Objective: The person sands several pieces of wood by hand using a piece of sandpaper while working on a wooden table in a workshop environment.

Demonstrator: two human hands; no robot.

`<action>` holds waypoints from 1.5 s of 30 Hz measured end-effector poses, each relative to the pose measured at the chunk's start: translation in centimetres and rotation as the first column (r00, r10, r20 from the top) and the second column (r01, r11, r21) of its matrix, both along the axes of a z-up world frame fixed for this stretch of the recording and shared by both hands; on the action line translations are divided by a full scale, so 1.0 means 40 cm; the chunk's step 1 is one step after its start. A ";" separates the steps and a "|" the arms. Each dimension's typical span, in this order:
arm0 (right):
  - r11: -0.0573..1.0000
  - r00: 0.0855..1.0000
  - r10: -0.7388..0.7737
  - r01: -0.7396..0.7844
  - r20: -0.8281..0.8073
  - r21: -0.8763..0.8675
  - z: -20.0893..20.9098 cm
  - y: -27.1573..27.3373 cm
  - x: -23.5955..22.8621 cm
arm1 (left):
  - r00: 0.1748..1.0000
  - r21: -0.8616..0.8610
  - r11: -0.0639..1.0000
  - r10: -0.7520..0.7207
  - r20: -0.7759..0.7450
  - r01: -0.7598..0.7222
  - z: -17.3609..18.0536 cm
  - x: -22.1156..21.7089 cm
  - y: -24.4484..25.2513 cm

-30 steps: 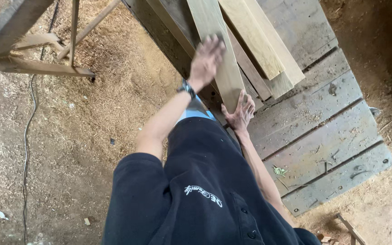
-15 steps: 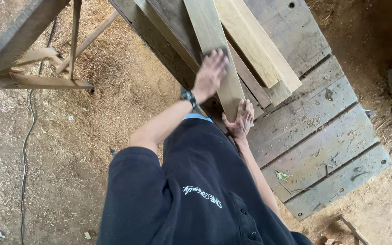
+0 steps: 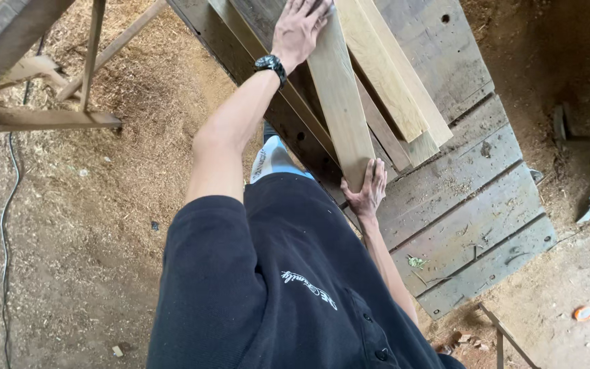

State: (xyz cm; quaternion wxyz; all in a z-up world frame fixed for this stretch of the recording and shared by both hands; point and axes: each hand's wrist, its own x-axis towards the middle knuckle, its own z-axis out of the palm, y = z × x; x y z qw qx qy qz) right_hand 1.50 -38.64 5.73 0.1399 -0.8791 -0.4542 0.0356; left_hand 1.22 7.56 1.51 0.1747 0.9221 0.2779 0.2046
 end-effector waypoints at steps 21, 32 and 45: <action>0.999 0.999 -0.043 0.043 0.018 -0.021 -0.010 -0.005 -0.012 | 0.991 0.025 0.996 -0.081 -0.107 0.084 0.084 -0.051 -0.001; 0.999 0.999 -0.047 0.047 -0.014 -0.002 -0.028 -0.015 -0.007 | 0.958 -0.003 0.959 -0.284 -0.031 0.284 0.030 -0.074 -0.387; 0.999 1.000 -0.020 0.021 -0.011 0.045 -0.028 -0.016 0.004 | 0.965 -0.123 0.964 -0.248 -0.086 0.236 -0.019 -0.065 -0.289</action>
